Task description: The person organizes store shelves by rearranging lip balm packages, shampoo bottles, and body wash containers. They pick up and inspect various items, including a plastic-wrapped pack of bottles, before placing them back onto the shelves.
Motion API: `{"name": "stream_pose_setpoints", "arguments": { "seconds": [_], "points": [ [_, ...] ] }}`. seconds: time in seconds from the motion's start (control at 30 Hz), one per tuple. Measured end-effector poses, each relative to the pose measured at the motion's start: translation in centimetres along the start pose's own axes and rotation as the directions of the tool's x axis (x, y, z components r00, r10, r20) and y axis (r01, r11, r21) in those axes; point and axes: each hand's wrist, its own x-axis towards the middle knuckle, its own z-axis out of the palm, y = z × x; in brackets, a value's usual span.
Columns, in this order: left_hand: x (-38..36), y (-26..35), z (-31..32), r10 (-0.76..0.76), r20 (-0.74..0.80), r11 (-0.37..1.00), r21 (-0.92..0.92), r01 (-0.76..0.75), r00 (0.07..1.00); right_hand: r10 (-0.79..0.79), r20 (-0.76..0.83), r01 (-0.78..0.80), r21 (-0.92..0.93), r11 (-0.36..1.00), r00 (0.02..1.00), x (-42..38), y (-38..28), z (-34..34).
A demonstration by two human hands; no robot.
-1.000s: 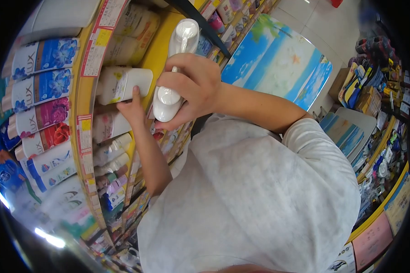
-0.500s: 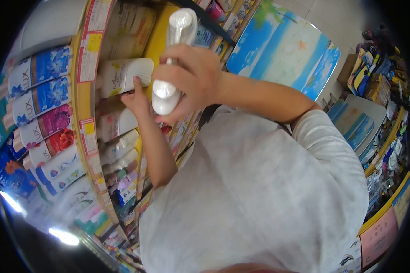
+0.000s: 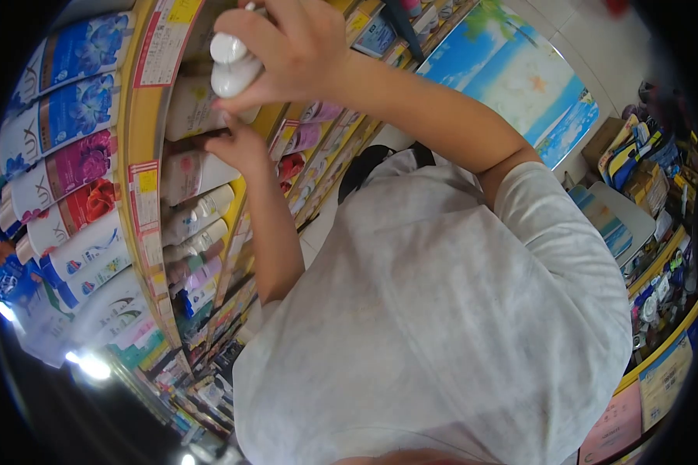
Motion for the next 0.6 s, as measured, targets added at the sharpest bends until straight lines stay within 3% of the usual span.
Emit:
{"name": "stream_pose_setpoints", "arguments": {
  "seconds": [0.03,0.13,0.2,0.23,0.3,0.37,0.43,0.53,0.6],
  "points": [
    [-0.3,0.1,0.3,-0.007,-0.023,1.000,-0.002,0.007,1.000,0.072,0.107,-0.080,0.071,0.994,0.992,0.7,0.0,0.1],
    [-1.5,2.1,0.8,-0.079,-0.019,0.997,-0.017,0.079,0.997,0.081,0.173,-0.099,0.096,0.990,0.982,0.5,0.1,2.2],
    [-2.0,1.9,1.4,-0.059,0.024,0.985,-0.162,0.063,0.998,0.016,0.284,-0.009,-0.026,1.000,0.959,0.0,0.7,3.5],
    [-2.2,1.8,1.6,-0.046,0.046,0.971,-0.234,0.056,0.998,0.029,0.382,-0.004,-0.067,0.998,0.924,-0.2,0.8,4.4],
    [-2.3,2.4,2.1,-0.119,0.032,0.975,-0.185,0.123,0.992,0.092,0.600,-0.015,-0.132,0.991,0.795,-0.5,1.0,6.3],
    [-1.8,2.8,2.3,-0.171,0.050,0.973,-0.152,0.176,0.984,0.098,0.586,-0.040,-0.112,0.993,0.805,-0.7,0.9,7.4],
    [-1.0,2.6,1.8,-0.205,0.099,0.968,-0.129,0.217,0.974,0.028,0.287,-0.027,-0.010,1.000,0.957,-0.7,0.8,8.0],
    [-1.0,1.7,2.4,-0.170,0.028,0.961,-0.216,0.172,0.985,-0.009,0.290,-0.014,0.076,0.997,0.957,-0.4,1.4,8.3],
    [-1.0,1.3,2.5,-0.143,0.025,0.971,-0.191,0.145,0.989,0.001,0.544,0.008,-0.014,1.000,0.839,-0.7,1.8,8.1]
  ]
}}
